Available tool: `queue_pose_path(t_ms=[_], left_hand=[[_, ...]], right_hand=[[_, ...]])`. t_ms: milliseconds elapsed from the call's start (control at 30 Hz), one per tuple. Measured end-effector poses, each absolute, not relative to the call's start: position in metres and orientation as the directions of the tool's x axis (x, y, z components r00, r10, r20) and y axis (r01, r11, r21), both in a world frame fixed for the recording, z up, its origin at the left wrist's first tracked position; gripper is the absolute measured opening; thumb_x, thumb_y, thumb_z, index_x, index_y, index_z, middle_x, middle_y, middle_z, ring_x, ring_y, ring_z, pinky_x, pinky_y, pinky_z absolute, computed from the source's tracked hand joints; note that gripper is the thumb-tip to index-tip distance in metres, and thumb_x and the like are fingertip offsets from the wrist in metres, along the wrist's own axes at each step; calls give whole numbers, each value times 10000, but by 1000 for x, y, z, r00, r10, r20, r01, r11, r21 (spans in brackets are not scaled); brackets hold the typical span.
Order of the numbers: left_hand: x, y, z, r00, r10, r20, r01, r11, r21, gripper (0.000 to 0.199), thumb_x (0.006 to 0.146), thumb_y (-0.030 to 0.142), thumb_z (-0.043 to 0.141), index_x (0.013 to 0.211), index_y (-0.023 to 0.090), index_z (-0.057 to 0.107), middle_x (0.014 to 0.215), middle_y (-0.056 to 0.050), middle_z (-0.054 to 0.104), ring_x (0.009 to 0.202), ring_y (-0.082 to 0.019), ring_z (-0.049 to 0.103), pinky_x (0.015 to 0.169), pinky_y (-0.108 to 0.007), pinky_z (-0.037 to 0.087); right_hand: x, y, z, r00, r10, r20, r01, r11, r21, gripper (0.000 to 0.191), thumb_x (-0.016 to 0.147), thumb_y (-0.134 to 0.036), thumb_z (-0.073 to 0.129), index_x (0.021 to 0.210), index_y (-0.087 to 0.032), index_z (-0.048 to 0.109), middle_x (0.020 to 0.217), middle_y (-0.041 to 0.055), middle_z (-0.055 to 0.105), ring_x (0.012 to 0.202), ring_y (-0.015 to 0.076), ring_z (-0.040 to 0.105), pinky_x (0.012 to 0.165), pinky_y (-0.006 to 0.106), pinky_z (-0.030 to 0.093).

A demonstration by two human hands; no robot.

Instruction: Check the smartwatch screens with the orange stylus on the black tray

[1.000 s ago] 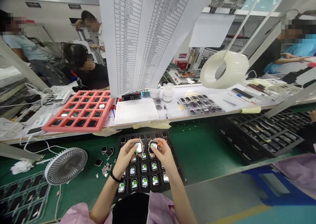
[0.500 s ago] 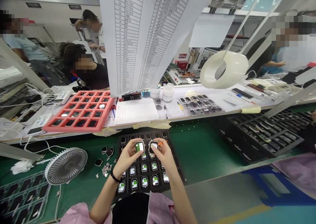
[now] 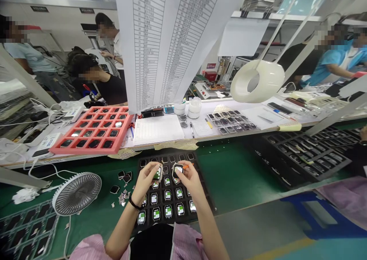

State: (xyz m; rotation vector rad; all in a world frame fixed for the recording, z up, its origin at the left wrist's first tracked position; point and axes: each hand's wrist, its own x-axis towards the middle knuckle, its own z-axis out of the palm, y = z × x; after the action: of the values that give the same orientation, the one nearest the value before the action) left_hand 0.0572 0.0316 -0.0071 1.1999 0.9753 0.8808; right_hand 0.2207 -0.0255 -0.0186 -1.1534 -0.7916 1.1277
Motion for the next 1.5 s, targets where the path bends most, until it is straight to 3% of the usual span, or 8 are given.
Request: queue_pose_path(t_ms=[200, 367, 633, 800, 1000, 1200, 1333, 1500], left_hand=[[55, 32, -8, 410, 909, -77, -75, 117, 990, 430, 850, 518, 521, 1107, 181, 592, 840, -38, 597, 570, -119, 573, 429, -201, 377], [56, 31, -7, 394, 918, -36, -44, 57, 997, 418, 815, 503, 591, 1082, 182, 586, 870, -34, 605, 532, -78, 480, 430, -195, 369], [55, 31, -9, 371, 928, -43, -4, 47, 999, 350, 840, 491, 553, 1006, 188, 610, 992, -71, 631, 786, -166, 580, 592, -241, 503], [55, 33, -16, 426, 905, -13, -72, 48, 996, 373, 819, 447, 601, 1090, 194, 553, 1057, -71, 593, 827, -169, 579, 680, -296, 548], [56, 34, -19, 424, 906, 10, -50, 13, 999, 373, 793, 376, 648, 1090, 181, 536, 1033, -69, 582, 800, -154, 577, 667, -274, 533], [55, 33, -19, 449, 893, 27, -20, -20, 1000, 443, 772, 348, 679, 1148, 188, 509, 1120, -90, 584, 952, -200, 595, 752, -290, 522], [55, 32, -17, 452, 892, 25, -32, -12, 999, 423, 809, 371, 637, 1166, 195, 495, 1166, -96, 562, 905, -178, 595, 746, -291, 523], [54, 32, -15, 462, 887, 14, -34, 2, 999, 439, 816, 378, 633, 1189, 202, 480, 1200, -103, 541, 975, -199, 574, 766, -296, 520]], right_hand=[[222, -26, -17, 292, 954, -71, -244, 3, -970, 349, 722, -448, 737, 973, -247, 600, 792, 12, 608, 603, 135, 547, 503, 260, 466], [221, -26, -17, 292, 954, -75, -252, 1, -968, 355, 713, -456, 742, 962, -244, 607, 788, 15, 611, 613, 138, 551, 505, 258, 466], [221, -27, -15, 285, 954, -94, -255, -19, -967, 373, 713, -466, 737, 971, -237, 593, 845, 32, 643, 607, 131, 551, 513, 254, 468], [225, -26, -14, 250, 963, -99, -248, -36, -968, 365, 723, -461, 732, 977, -241, 588, 828, 22, 628, 592, 124, 543, 502, 245, 456], [225, -26, -14, 264, 959, -105, -238, -41, -970, 362, 715, -469, 732, 964, -244, 596, 829, 24, 624, 599, 137, 551, 468, 242, 423], [228, -25, -19, 242, 965, -102, -239, -43, -970, 367, 749, -481, 701, 998, -241, 575, 860, 30, 622, 540, 103, 502, 442, 228, 381], [228, -25, -20, 238, 967, -91, -194, -45, -980, 392, 779, -506, 656, 1055, -244, 564, 792, 10, 583, 486, 86, 453, 406, 224, 324], [225, -27, -17, 206, 976, -71, -189, -31, -981, 409, 800, -512, 619, 1111, -258, 541, 875, 28, 589, 534, 106, 506, 422, 234, 340]])
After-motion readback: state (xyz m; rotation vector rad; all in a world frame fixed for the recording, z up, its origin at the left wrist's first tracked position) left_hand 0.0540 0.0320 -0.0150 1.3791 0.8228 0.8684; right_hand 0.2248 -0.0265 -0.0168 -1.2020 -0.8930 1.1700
